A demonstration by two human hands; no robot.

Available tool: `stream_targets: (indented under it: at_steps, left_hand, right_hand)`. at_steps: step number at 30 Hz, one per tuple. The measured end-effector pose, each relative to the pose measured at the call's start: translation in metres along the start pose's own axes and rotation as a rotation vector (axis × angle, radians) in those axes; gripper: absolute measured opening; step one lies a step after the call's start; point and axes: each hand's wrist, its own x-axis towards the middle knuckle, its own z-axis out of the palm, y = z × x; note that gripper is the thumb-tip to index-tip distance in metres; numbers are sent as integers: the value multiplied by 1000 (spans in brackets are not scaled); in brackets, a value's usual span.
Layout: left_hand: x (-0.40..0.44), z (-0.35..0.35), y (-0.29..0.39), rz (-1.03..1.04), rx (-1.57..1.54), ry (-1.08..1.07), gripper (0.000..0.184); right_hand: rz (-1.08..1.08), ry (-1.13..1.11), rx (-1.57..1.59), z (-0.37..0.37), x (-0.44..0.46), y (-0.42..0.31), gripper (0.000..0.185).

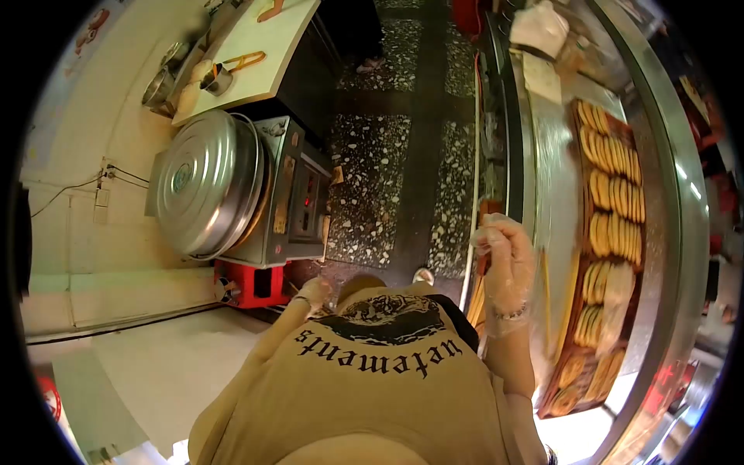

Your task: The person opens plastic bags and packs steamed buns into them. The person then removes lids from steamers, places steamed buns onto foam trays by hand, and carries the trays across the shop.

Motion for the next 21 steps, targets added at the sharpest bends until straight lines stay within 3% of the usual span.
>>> stream_targets:
  at_steps: [3,5,7,8,10,13,14,15,16,17,19,20,21]
  left_hand:
    - [81,-31,5,-143,-63,-35,31]
    - [160,-32,-24,241,257,244,33]
    - [248,-35,-35,-112,15,49,33]
    - [273,-48,-15,-97,25,36,33]
    - [340,-105,49,230,479,-49,30]
    - [411,-185,152,701,1150,-163,25]
    - [429,-216,206,719,1400,-208,24]
    - [434,-262,292,715,1652,-248,23]
    - [446,-302,352,679,1481,-74,24]
    - [459,-339,422,687,1496,-124,21]
    - [518,-388,509,813,1483,183,18]
    - [529,-415,567,806,1480,215,18]
    - [514,-439,624,570,539,236,17]
  right_hand:
    - [97,-127,23,28,98,29,12]
    - [123,-307,-44,58,165,51,17]
    - [28,-417,-167,81,239,79,23]
    - [-23,-442,-227,89,277,90,26]
    - [1,-377,-252,89,362,130,27]
    - [443,-61,-498,45,465,192,36]
    - [617,47,-492,20,481,212,42]
    - [684,-63,-777,-43,485,281,50]
    - [740,-333,-1346,-84,482,319,56]
    - [845,-427,-1395,-111,475,335,56]
    - [1116,-334,-1155,-126,485,338,57]
    - [1170,-300,-1089,-127,511,344,58]
    - [1204,-298,-1049,-125,532,347,58]
